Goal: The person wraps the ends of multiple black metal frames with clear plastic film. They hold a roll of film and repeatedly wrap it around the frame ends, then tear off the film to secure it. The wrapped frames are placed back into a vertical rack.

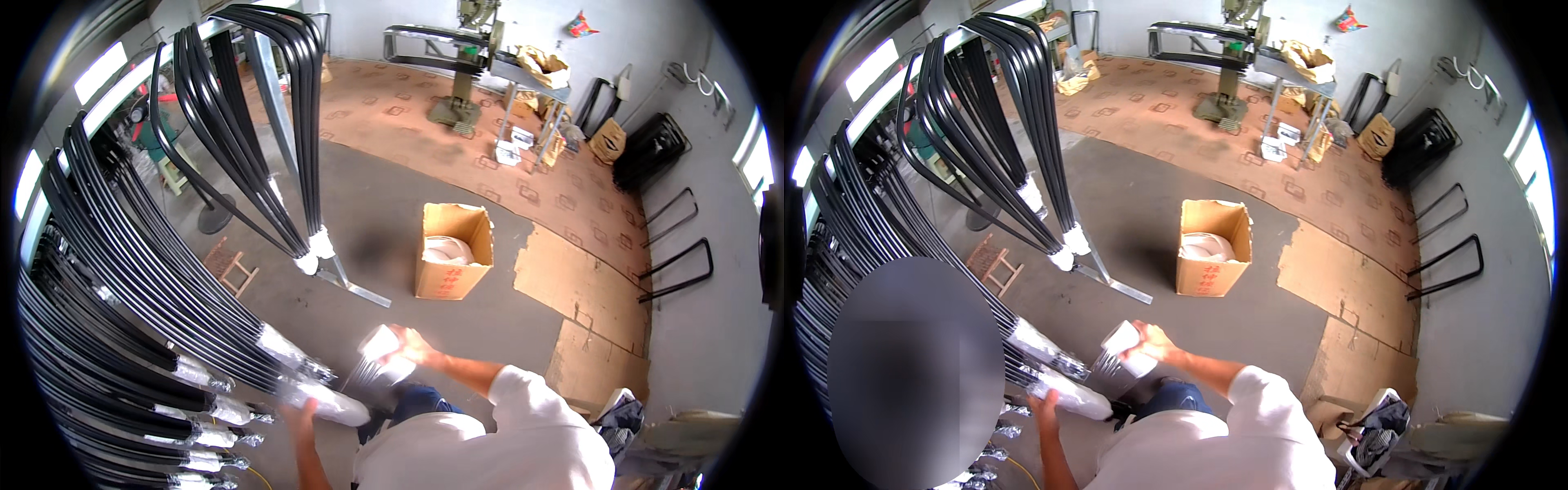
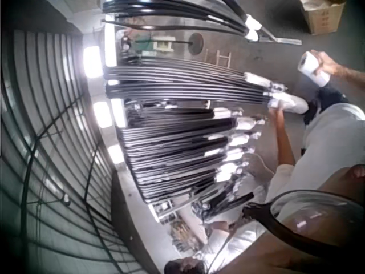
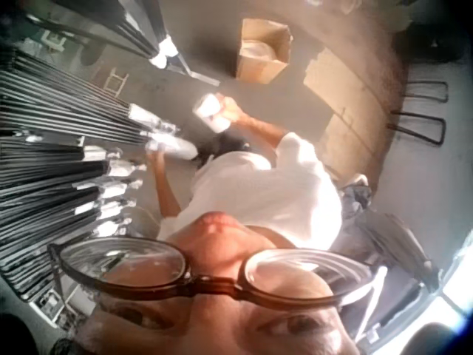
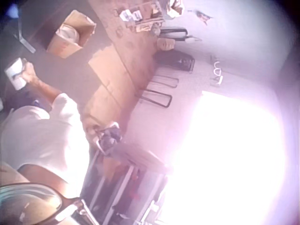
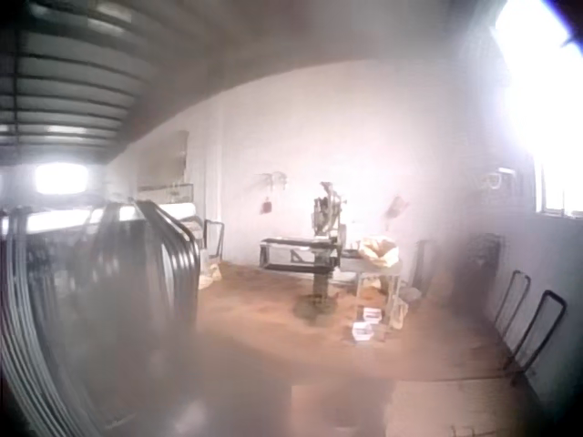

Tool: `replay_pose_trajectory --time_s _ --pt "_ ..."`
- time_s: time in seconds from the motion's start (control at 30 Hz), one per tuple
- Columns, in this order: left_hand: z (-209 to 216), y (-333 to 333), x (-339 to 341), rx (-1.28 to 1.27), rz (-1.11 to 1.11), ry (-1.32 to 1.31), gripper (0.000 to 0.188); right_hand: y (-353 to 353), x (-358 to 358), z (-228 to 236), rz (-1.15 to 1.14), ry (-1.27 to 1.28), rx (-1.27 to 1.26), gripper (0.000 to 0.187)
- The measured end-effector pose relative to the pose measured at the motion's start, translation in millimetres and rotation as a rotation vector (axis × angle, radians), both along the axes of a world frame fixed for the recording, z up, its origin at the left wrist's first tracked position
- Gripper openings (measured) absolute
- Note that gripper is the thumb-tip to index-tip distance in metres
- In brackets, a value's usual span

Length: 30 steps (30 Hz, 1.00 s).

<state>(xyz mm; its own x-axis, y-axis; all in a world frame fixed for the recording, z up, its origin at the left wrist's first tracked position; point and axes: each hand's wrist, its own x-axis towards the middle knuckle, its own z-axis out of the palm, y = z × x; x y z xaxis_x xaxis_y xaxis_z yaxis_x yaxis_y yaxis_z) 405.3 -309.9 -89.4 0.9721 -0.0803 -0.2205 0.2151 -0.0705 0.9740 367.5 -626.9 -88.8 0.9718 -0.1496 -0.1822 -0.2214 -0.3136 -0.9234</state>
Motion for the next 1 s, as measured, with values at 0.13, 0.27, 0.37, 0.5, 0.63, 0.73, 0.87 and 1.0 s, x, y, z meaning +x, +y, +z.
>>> replay_pose_trajectory --time_s 0.13,0.27,0.37,0.5,0.63,0.73,0.87,1.0 --pt "30 -30 -34 -0.201 -0.030 -0.132 0.073 49 67 -56 0.367 0.169 0.143 0.054" --pt "44 -47 -39 -0.300 -0.004 0.007 0.074 180 60 -98 0.577 -0.184 0.749 0.041" --pt "48 -17 -45 0.020 -0.044 0.029 0.074 198 50 -84 0.733 0.086 0.803 0.039" --pt "48 8 -77 1.245 -0.334 -0.004 0.083 180 43 -76 0.774 0.191 0.837 0.038" --pt "-20 41 -138 1.268 -0.086 -0.017 0.058 173 38 -69 0.807 0.261 0.888 0.036" --pt "-41 32 -163 1.205 0.043 -0.019 0.060 167 32 -65 0.814 0.310 0.938 0.035" --pt "-38 9 -167 1.057 0.153 -0.046 0.063 162 26 -57 0.842 0.407 1.004 0.033" --pt "-18 -13 -173 0.800 0.246 -0.097 0.067 153 23 -47 0.848 0.546 1.085 0.032"
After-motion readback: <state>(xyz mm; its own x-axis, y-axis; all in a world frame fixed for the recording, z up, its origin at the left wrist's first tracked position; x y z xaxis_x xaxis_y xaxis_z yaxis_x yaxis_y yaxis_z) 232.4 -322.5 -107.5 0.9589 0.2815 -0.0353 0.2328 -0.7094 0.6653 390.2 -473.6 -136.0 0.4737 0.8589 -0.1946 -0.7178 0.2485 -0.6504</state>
